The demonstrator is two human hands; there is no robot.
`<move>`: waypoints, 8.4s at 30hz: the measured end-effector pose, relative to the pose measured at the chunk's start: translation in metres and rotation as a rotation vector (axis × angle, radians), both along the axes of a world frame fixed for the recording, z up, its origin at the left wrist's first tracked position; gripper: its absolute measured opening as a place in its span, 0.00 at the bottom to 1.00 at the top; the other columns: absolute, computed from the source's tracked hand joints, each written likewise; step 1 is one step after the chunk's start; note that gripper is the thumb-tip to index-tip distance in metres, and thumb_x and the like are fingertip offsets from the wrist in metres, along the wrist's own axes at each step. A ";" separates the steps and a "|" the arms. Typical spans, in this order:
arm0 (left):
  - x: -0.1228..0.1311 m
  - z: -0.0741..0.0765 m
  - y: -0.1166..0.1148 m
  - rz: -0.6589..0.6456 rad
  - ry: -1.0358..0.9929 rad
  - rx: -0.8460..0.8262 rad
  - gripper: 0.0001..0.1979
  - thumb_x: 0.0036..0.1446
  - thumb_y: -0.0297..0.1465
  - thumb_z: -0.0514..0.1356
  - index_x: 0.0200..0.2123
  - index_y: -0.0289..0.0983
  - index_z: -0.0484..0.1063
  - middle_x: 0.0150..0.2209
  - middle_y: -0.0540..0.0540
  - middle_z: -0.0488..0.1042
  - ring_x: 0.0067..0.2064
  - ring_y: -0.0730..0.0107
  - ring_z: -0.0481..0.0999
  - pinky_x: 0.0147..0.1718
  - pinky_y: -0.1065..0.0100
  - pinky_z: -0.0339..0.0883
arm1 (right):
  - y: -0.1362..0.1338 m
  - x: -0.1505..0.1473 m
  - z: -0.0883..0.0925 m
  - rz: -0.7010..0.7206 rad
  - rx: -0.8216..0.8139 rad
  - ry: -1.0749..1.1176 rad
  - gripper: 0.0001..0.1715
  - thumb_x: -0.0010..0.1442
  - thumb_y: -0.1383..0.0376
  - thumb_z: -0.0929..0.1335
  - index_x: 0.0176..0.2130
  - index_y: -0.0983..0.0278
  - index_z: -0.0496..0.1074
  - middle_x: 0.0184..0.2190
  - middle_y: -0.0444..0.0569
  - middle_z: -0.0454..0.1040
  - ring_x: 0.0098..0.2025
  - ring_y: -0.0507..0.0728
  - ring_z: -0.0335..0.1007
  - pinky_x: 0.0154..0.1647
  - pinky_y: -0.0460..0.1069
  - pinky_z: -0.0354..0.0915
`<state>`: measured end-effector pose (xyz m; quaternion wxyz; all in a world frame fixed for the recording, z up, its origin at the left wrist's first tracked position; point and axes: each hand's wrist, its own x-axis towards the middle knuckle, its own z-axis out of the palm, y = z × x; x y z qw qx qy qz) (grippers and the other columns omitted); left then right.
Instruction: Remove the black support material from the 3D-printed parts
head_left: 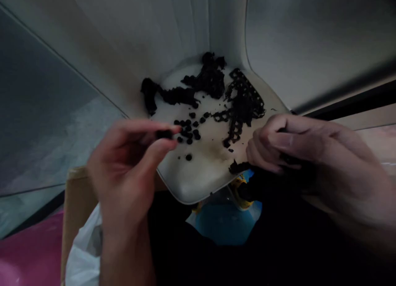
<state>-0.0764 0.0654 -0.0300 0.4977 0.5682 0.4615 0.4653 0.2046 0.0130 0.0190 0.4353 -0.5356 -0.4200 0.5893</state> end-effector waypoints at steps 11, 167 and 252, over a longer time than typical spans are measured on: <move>0.012 -0.056 0.031 0.053 0.463 -0.047 0.08 0.59 0.25 0.73 0.42 0.41 0.87 0.42 0.47 0.88 0.42 0.63 0.86 0.48 0.62 0.80 | 0.010 0.023 -0.016 0.087 0.020 -0.007 0.16 0.73 0.56 0.68 0.44 0.56 0.87 0.40 0.48 0.80 0.43 0.57 0.76 0.42 0.51 0.71; 0.061 -0.027 -0.029 -0.111 -0.186 0.195 0.14 0.77 0.39 0.62 0.36 0.43 0.74 0.37 0.46 0.72 0.41 0.63 0.73 0.44 0.61 0.71 | 0.086 -0.004 -0.048 -0.185 -0.096 0.402 0.22 0.72 0.65 0.69 0.26 0.61 0.63 0.22 0.36 0.52 0.25 0.46 0.49 0.28 0.48 0.55; 0.090 0.010 0.025 0.035 -0.017 0.203 0.06 0.67 0.36 0.71 0.44 0.42 0.82 0.42 0.49 0.84 0.45 0.64 0.82 0.46 0.66 0.76 | 0.083 0.002 -0.030 0.067 0.540 -0.004 0.17 0.70 0.48 0.77 0.49 0.55 0.81 0.49 0.45 0.80 0.53 0.58 0.76 0.60 0.52 0.72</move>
